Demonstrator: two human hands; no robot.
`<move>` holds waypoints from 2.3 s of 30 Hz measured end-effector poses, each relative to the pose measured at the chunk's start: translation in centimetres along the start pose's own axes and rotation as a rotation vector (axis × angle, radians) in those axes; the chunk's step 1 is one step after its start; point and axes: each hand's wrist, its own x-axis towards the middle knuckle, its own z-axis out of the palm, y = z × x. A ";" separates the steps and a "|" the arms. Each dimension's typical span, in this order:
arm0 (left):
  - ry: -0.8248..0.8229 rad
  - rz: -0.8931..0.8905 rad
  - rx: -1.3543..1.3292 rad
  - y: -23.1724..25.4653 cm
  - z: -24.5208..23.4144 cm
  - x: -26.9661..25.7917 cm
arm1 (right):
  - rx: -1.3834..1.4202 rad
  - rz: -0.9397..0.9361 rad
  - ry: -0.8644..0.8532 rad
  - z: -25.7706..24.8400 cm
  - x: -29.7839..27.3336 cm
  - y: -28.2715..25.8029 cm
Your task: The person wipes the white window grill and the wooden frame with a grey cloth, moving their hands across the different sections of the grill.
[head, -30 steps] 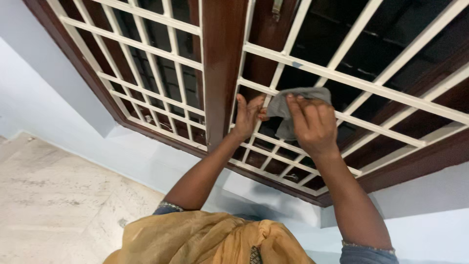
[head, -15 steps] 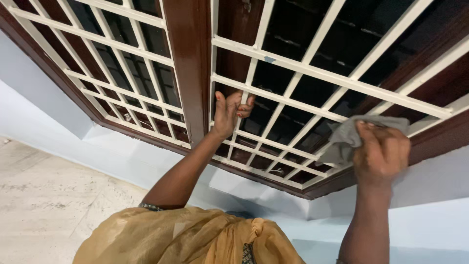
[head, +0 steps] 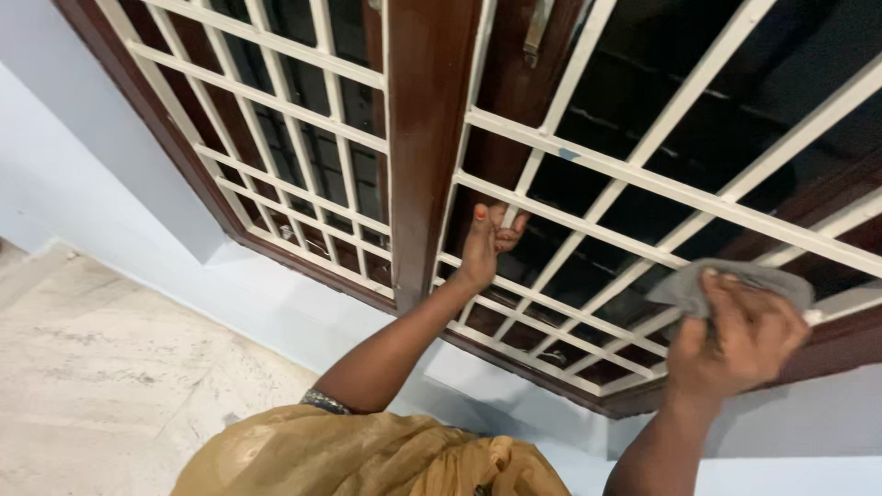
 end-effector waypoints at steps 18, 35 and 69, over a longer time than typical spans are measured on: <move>-0.051 0.128 0.281 -3.8 -4.4 -0.8 | 0.409 -0.136 -0.074 7.9 6.8 -20.8; -0.192 -0.228 -0.110 -1.3 -3.7 -0.7 | 0.310 -0.026 -0.280 5.2 10.2 -19.6; -0.016 -0.104 -0.018 -2.0 -2.9 -0.4 | 0.572 0.284 -0.203 6.6 11.4 -21.7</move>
